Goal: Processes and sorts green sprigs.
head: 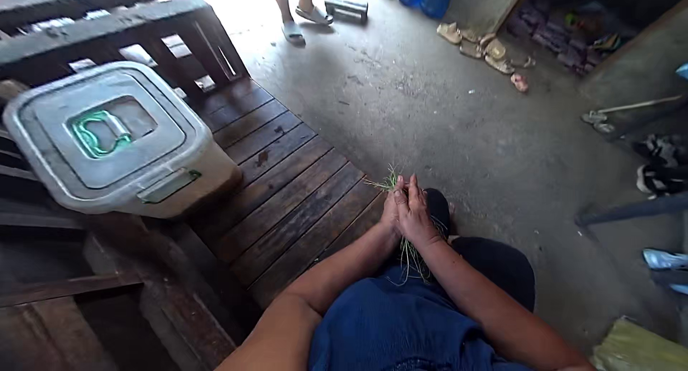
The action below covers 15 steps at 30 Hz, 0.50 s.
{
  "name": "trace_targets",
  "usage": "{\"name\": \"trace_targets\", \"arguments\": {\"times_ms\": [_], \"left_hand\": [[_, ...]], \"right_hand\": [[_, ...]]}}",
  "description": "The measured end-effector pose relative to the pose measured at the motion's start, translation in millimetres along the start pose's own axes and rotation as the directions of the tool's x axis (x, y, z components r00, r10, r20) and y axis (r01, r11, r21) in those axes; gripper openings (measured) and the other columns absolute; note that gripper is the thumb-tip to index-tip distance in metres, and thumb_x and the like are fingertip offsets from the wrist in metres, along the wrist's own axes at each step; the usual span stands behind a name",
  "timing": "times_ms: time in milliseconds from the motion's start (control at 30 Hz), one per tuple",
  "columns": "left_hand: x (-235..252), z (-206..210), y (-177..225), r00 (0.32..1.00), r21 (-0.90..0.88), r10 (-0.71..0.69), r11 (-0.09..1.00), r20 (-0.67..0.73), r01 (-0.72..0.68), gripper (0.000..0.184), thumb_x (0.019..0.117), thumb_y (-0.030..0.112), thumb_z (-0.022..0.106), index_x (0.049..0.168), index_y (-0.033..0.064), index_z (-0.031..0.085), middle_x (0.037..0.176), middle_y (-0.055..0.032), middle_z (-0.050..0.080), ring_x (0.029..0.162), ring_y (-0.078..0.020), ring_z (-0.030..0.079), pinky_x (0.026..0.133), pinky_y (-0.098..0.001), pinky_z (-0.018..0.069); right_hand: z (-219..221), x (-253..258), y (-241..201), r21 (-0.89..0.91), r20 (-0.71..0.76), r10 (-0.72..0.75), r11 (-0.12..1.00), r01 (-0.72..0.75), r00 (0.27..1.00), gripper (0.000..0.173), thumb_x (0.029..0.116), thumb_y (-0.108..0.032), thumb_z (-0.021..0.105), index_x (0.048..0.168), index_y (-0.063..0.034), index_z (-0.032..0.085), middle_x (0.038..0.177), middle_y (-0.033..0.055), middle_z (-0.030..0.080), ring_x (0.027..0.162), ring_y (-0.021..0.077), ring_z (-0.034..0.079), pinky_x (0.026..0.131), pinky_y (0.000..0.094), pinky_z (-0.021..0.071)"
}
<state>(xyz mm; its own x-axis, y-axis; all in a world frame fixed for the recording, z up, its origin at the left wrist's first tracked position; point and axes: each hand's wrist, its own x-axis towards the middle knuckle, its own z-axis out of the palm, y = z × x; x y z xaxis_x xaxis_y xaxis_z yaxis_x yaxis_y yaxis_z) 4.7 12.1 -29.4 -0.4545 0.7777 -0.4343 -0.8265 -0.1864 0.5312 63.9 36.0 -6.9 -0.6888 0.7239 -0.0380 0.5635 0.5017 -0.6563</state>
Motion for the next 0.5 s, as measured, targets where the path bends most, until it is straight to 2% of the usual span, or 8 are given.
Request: {"name": "trace_targets", "arguments": {"times_ms": [33, 67, 100, 200, 333, 500], "left_hand": [[14, -8, -9, 0.998, -0.077, -0.031, 0.996, 0.052, 0.035, 0.037, 0.1122, 0.034, 0.035, 0.099, 0.0107, 0.060, 0.080, -0.0012, 0.064, 0.071, -0.0086, 0.062, 0.069, -0.0252, 0.0545], [24, -16, -13, 0.994, -0.127, -0.048, 0.990, 0.102, 0.061, 0.042, 0.1104, 0.046, 0.034, 0.097, 0.0161, 0.060, 0.079, 0.0016, 0.065, 0.072, -0.0076, 0.064, 0.068, -0.0252, 0.0557], [30, -22, -13, 0.989, -0.151, -0.055, 0.986, 0.136, 0.076, 0.044, 0.1093, 0.051, 0.033, 0.099, 0.0172, 0.059, 0.082, 0.0013, 0.065, 0.076, -0.0084, 0.065, 0.070, -0.0263, 0.0561], [29, -32, -6, 0.993, -0.089, -0.015, 0.996, 0.121, 0.025, 0.046, 0.1101, 0.050, 0.029, 0.103, 0.0162, 0.060, 0.082, 0.0016, 0.068, 0.076, -0.0069, 0.067, 0.069, -0.0253, 0.0576], [22, -39, -2, 0.992, 0.042, -0.014, 0.999, 0.129, 0.008, 0.045, 0.1104, 0.048, 0.029, 0.107, 0.0175, 0.061, 0.084, 0.0033, 0.069, 0.074, -0.0041, 0.067, 0.065, -0.0216, 0.0572], [20, -39, -5, 0.986, 0.060, -0.067, 0.996, 0.156, 0.058, 0.039, 0.1102, 0.045, 0.033, 0.109, 0.0179, 0.061, 0.084, 0.0034, 0.069, 0.073, -0.0037, 0.067, 0.064, -0.0211, 0.0576]], "right_hand": [[0, -2, 2, 0.080, -0.019, -0.003, 0.997, 0.005, 1.000, 0.067, 0.1110, -0.031, 0.037, 0.160, 0.0088, 0.015, 0.155, 0.0280, 0.043, 0.147, 0.0398, 0.038, 0.125, 0.0493, 0.0210], [-3, -3, 3, 0.144, -0.027, -0.007, 0.990, 0.011, 1.000, 0.064, 0.1116, -0.026, 0.037, 0.161, 0.0074, 0.014, 0.153, 0.0261, 0.047, 0.146, 0.0379, 0.041, 0.124, 0.0489, 0.0244], [-7, -5, 2, 0.193, -0.014, -0.008, 0.981, 0.011, 1.000, 0.062, 0.1121, -0.024, 0.036, 0.161, 0.0059, 0.014, 0.153, 0.0241, 0.048, 0.146, 0.0349, 0.042, 0.124, 0.0474, 0.0265], [-17, -7, 3, 0.246, -0.003, -0.042, 0.968, 0.042, 0.999, 0.057, 0.1124, -0.020, 0.035, 0.161, 0.0051, 0.018, 0.150, 0.0209, 0.053, 0.142, 0.0276, 0.049, 0.121, 0.0432, 0.0341], [-26, -11, 5, 0.209, 0.055, -0.015, 0.978, 0.003, 0.998, 0.054, 0.1107, -0.013, 0.038, 0.162, -0.0008, 0.023, 0.147, 0.0199, 0.056, 0.135, 0.0262, 0.056, 0.116, 0.0417, 0.0415], [-36, -19, 15, 0.212, -0.035, -0.106, 0.971, 0.111, 0.994, 0.053, 0.1038, -0.004, 0.050, 0.156, 0.0014, 0.037, 0.138, 0.0181, 0.062, 0.122, 0.0225, 0.065, 0.106, 0.0367, 0.0511]]}}
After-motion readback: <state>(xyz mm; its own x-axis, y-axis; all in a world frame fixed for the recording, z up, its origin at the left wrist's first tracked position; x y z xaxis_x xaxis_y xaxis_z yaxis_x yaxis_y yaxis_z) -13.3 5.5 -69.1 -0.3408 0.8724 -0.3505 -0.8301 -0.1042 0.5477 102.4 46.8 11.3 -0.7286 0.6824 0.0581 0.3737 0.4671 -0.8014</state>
